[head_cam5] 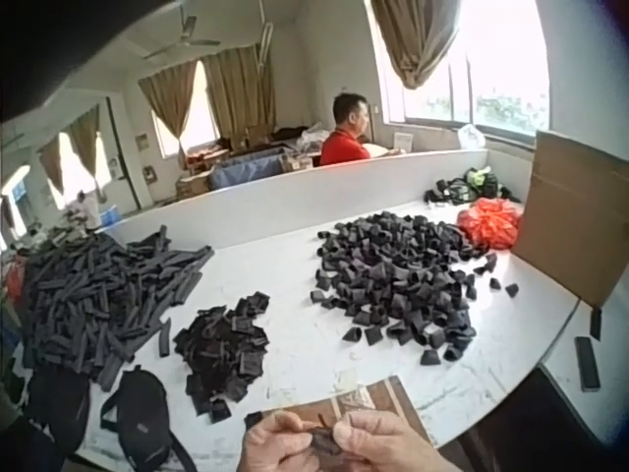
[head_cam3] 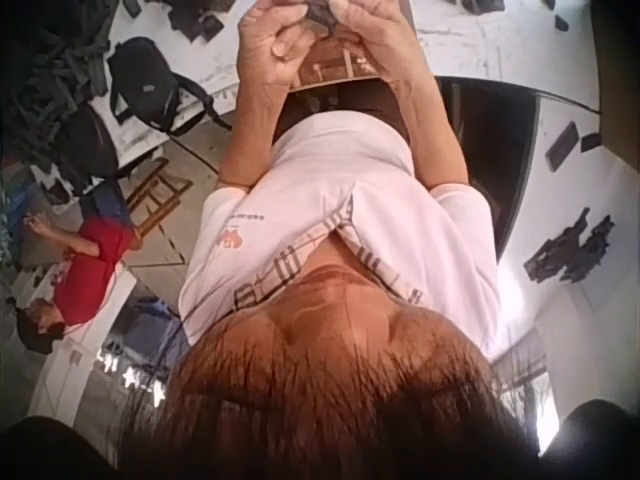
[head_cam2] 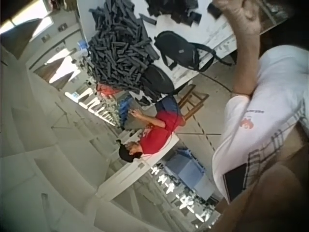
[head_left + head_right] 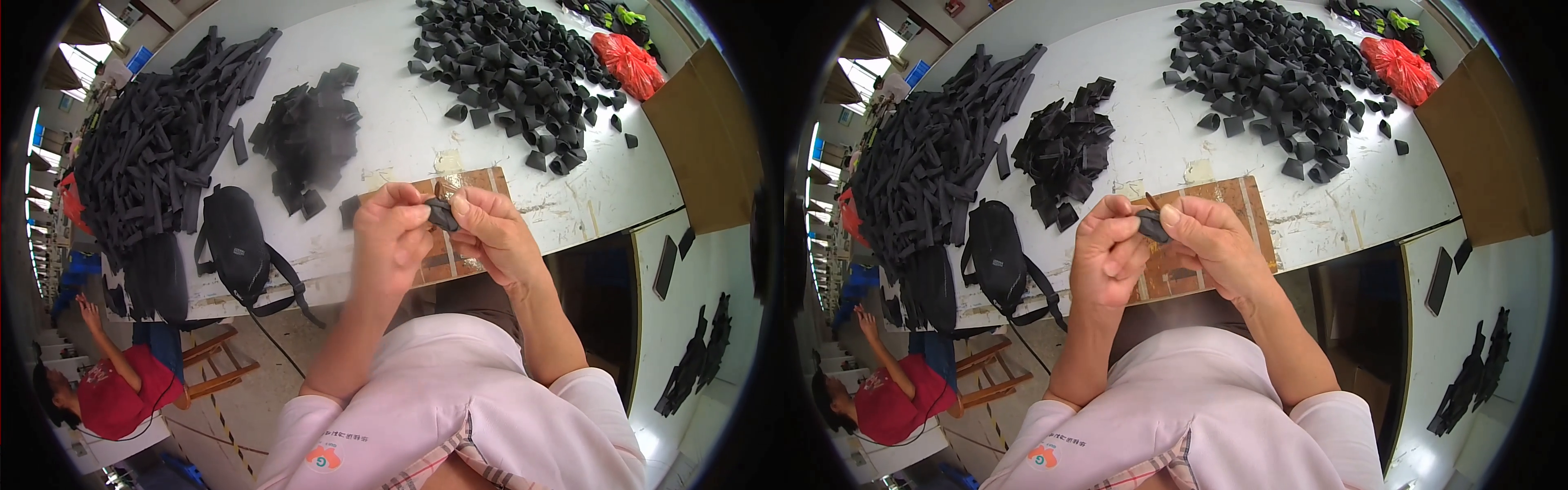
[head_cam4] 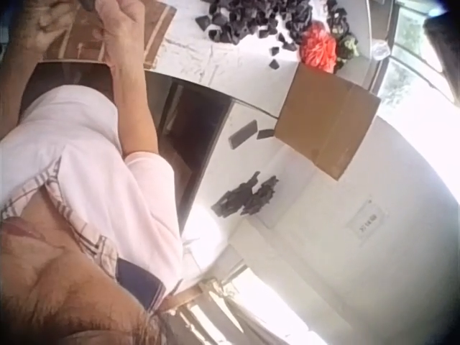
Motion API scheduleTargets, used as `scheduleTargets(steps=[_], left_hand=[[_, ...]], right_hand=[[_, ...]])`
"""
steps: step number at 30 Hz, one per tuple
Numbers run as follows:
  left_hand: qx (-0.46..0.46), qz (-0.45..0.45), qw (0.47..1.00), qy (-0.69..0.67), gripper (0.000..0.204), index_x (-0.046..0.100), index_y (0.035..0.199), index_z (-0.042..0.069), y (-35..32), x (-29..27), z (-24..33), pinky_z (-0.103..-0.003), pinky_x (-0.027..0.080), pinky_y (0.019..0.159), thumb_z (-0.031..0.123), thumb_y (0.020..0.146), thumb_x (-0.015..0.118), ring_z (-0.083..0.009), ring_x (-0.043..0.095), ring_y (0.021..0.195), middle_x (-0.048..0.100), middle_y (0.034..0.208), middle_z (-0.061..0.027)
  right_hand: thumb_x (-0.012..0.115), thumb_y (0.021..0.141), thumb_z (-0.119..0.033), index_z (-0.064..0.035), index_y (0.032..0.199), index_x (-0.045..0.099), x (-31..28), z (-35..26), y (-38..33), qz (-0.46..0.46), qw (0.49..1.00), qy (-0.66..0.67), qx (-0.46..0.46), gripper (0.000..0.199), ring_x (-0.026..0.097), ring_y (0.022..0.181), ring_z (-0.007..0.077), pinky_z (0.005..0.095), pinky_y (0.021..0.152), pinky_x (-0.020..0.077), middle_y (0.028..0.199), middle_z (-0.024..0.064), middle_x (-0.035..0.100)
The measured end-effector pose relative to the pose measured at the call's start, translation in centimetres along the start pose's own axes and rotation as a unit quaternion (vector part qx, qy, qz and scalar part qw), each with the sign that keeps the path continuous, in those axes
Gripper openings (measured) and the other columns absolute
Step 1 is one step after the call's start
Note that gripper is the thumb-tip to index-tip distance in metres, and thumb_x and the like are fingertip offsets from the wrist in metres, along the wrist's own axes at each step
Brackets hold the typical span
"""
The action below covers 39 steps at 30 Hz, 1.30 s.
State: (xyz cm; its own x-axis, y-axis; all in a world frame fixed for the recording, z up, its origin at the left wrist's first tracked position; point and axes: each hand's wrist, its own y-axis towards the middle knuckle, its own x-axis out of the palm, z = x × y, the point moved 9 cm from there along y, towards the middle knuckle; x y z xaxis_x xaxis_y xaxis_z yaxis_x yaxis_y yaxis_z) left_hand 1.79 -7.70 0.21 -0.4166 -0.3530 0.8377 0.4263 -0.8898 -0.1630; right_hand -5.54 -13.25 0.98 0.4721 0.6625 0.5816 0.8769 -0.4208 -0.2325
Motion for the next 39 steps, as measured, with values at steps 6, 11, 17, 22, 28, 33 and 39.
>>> scheduleTargets(steps=[6,11,17,22,28,33,39], left_hand=[[-0.096,-0.043,0.979,-0.173,0.021,0.048,0.1,-0.003,0.7,1.2,-0.2,-0.017,0.022,0.028,-0.003,0.081,0.04,-0.0024,0.029,0.03,0.059,0.074,-0.0127],[0.003,0.032,0.997,0.069,0.016,0.052,0.098,0.0,0.8,-0.9,-0.2,-0.015,0.025,0.032,0.002,0.082,0.049,-0.0016,0.034,0.035,0.057,0.071,-0.0052],[0.114,0.072,0.953,0.27,0.024,0.05,0.106,-0.003,0.4,0.2,1.7,-0.016,0.038,0.047,0.005,0.083,0.053,-0.0052,0.048,0.053,0.058,0.083,-0.0062],[0.287,-0.034,0.787,0.545,0.024,0.055,0.104,-0.003,-0.3,3.4,3.9,-0.022,0.043,0.074,0.003,0.081,0.058,-0.0091,0.054,0.076,0.059,0.09,-0.0065],[0.298,-0.014,0.816,0.496,0.007,0.058,0.082,-0.002,-0.3,3.5,4.7,-0.023,0.044,0.071,-0.004,0.077,0.055,-0.0126,0.055,0.074,0.059,0.079,-0.0055],[0.297,0.003,0.811,0.504,0.007,0.059,0.083,-0.001,-0.5,2.4,4.0,-0.023,0.043,0.07,0.0,0.077,0.059,-0.0125,0.054,0.074,0.058,0.081,-0.0068],[0.307,-0.04,0.794,0.523,0.007,0.059,0.086,0.0,-0.3,4.6,4.0,-0.023,0.042,0.072,0.002,0.079,0.057,-0.0129,0.053,0.078,0.057,0.089,-0.0071]], right_hand=[[0.052,0.087,-0.028,-0.0077,0.069,0.051,0.0,-1.2,3.5,-0.057,0.993,-0.102,-0.026,0.027,0.033,0.052,0.0023,0.0149,0.045,0.0274,0.062,-0.0056,0.043],[0.053,0.086,-0.03,-0.0062,0.069,0.053,-1.3,0.4,3.7,-0.058,0.986,-0.147,-0.048,0.029,0.033,0.051,0.0027,0.0175,0.045,0.0269,0.058,-0.0059,0.041],[0.054,0.085,-0.028,-0.0013,0.079,0.056,-1.9,-2.7,2.3,0.072,0.928,-0.304,-0.201,0.027,0.046,0.06,0.0091,0.0215,0.049,0.0359,0.061,0.0008,0.047],[0.061,0.079,-0.025,-0.0018,0.089,0.058,1.5,-6.1,-1.6,0.106,0.803,-0.443,-0.385,0.025,0.055,0.07,0.0192,0.0287,0.054,0.0441,0.071,0.0084,0.053],[0.066,0.069,-0.011,-0.0033,0.08,0.059,3.4,-6.3,-1.5,0.101,0.709,-0.558,-0.419,0.015,0.053,0.065,0.0225,0.0314,0.053,0.0437,0.071,0.007,0.053],[0.065,0.068,-0.006,-0.0022,0.079,0.058,2.2,-4.9,-1.0,0.094,0.735,-0.512,-0.434,0.013,0.052,0.065,0.0233,0.0318,0.055,0.0427,0.071,0.0078,0.053],[0.064,0.069,-0.003,-0.0009,0.081,0.058,2.1,-5.3,-0.9,0.095,0.763,-0.492,-0.409,0.013,0.05,0.059,0.0199,0.0286,0.051,0.0414,0.071,0.0078,0.053]])
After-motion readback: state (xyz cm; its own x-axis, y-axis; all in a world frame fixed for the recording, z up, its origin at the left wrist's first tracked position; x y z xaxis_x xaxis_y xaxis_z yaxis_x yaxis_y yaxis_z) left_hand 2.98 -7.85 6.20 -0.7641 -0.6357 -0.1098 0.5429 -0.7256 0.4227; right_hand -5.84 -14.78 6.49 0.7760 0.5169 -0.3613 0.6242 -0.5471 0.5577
